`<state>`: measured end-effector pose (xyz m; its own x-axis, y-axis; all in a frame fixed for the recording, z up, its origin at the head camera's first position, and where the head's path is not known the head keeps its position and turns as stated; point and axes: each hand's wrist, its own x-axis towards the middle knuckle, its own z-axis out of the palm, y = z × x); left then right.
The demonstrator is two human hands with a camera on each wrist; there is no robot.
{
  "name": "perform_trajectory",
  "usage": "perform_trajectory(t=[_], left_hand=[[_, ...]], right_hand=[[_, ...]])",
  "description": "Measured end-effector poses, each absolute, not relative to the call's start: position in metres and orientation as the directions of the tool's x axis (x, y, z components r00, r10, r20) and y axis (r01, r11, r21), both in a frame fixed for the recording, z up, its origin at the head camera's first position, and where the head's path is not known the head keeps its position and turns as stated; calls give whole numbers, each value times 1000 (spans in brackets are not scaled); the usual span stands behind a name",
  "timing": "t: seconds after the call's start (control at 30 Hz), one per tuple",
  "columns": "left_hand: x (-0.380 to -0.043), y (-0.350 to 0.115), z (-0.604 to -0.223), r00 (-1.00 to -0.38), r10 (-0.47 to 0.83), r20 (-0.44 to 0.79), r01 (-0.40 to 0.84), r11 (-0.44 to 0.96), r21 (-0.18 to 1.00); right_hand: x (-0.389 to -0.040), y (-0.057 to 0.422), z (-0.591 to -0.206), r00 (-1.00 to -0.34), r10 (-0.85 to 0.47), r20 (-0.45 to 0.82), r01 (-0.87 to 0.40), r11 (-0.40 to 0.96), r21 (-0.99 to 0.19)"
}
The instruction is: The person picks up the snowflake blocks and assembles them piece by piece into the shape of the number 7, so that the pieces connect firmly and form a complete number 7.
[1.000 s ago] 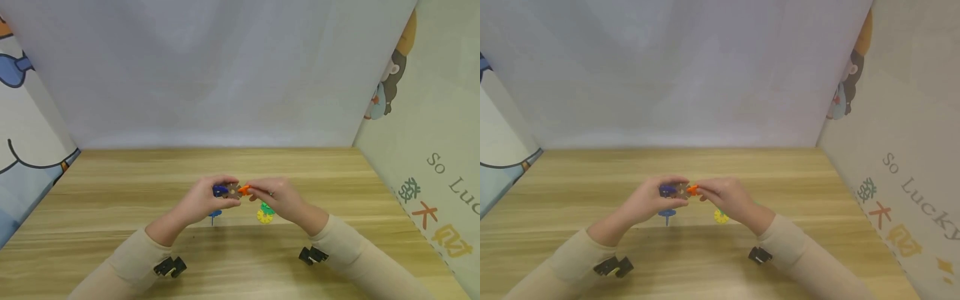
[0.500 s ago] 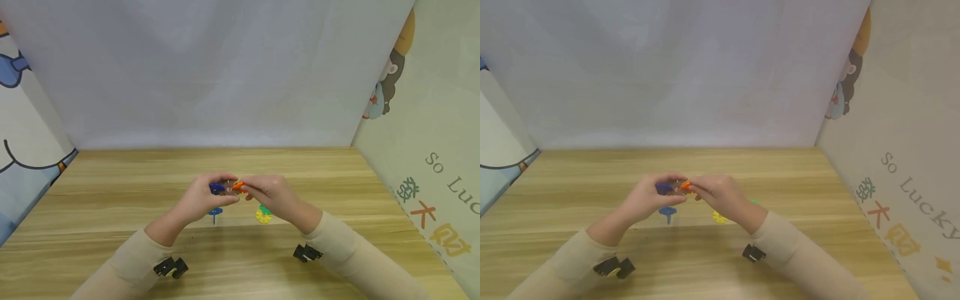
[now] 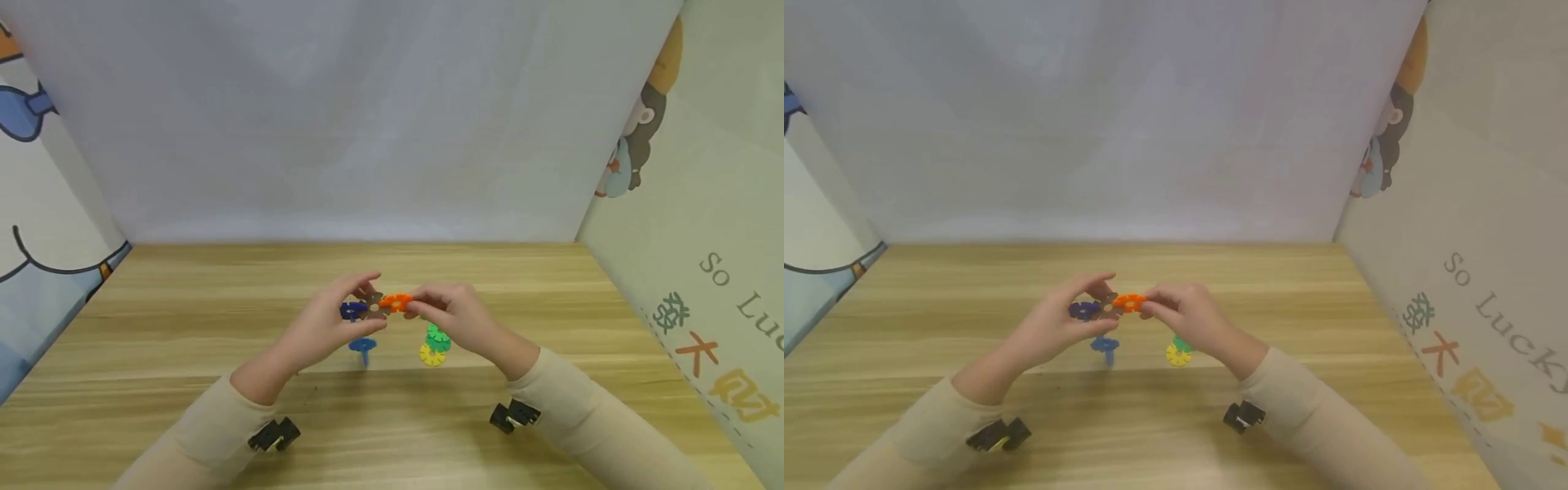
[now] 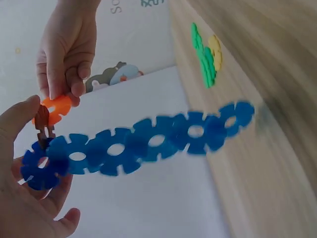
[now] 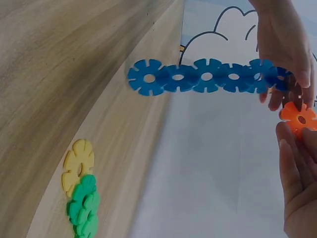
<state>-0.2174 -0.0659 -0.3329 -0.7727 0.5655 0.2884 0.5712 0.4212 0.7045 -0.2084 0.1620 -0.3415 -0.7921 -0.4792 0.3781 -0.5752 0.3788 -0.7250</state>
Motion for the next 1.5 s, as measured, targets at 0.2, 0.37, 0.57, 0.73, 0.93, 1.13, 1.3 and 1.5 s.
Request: perform_trajectory(t=[0.2,0.37,0.57,0.73,0.93,1.13,1.3,1.5], left_hand=[[-224,-63,-323,-606,641,471,793,535,291],[-232,-68,-321,-558,662,500,826,502,258],[-241,-79,-312,-577,671,466,816,489,307],[-250,-85,-302,-569,708,418,821,462,336],[-261,-92,-289,-565,738,368,818,442,369],[-276,-100,-284,-536,771,343,835,424,352],[-291,-105,-286,-498,792,354,860,398,319],[-311,-110,-288,-451,816,362,888,368,277]], right_hand=[[-215,153,-342,-790,-449,419,-586,349,-731],[-229,155,-348,-773,-543,328,-620,541,-568],[-245,175,-378,-783,-605,-144,-520,764,-383],[-253,179,-389,-797,-588,-140,-516,783,-346],[-262,169,-390,-780,-620,-83,-600,779,-181],[-273,155,-391,-805,-590,-63,-558,788,-259],[-281,145,-388,-828,-560,-27,-494,752,-436],[-290,141,-372,-916,-401,16,-270,587,-763]])
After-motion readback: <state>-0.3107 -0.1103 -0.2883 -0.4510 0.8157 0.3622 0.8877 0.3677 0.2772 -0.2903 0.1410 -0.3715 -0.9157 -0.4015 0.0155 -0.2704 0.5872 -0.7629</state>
